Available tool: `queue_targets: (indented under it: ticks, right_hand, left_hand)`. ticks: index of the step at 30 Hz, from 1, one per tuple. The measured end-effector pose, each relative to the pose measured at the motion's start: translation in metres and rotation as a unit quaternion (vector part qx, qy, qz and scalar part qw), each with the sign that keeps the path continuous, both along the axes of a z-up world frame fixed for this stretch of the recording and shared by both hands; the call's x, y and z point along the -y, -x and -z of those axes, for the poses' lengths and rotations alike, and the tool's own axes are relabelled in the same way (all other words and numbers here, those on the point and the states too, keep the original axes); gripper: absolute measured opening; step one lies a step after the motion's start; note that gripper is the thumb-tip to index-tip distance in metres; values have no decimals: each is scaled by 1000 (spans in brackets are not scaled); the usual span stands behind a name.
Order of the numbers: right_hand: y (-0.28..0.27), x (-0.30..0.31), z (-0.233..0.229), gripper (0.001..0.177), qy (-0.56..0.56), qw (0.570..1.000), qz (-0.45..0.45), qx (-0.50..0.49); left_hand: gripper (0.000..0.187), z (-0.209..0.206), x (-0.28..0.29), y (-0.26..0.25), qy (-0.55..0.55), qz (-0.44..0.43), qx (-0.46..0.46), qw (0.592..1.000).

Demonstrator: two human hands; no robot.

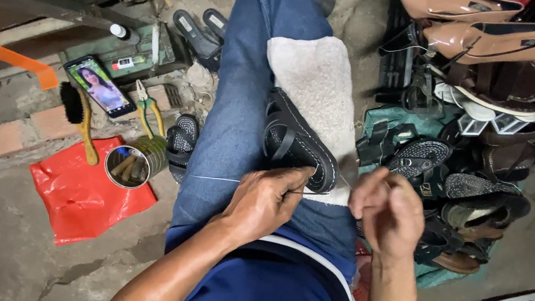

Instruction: Hand-sewing the sole of a black sandal to repair it in a workshop environment.

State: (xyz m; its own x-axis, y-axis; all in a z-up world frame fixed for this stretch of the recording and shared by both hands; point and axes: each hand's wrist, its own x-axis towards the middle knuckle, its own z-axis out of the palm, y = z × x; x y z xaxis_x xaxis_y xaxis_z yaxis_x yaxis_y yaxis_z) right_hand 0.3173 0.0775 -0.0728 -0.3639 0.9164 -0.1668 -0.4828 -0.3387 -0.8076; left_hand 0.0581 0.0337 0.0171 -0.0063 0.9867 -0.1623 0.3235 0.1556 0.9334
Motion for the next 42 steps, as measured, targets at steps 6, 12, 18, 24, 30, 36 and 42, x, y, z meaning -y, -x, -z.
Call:
queue_targets:
  ticks: [6,12,18,24,30,36,42]
  right_hand:
    - [57,-17,-55,40,-323,809,-170,462]
    - [28,-1,-8,34,-340,808,-114,467]
    - [23,-5,-16,25,-260,829,-123,479]
    - [28,-10,-24,31,-175,855,-128,471]
    - [26,-12,-20,32,-162,856,-142,470]
    - [35,-16,-33,33,-147,866,-140,457]
    - [31,-15,-29,31,-147,862,-150,460]
  left_hand:
    - [16,4,-6,-3,5,7,-24,1000]
    - [11,18,-13,-12,10,6,-34,999]
    - [36,9,-14,-5,82,26,-83,993]
    - [37,-29,-5,19,66,50,-113,990]
    - [35,-5,4,9,-13,75,-153,985]
    - [35,6,1,8,-30,74,-172,982]
    - [35,9,1,4,-51,64,-175,981]
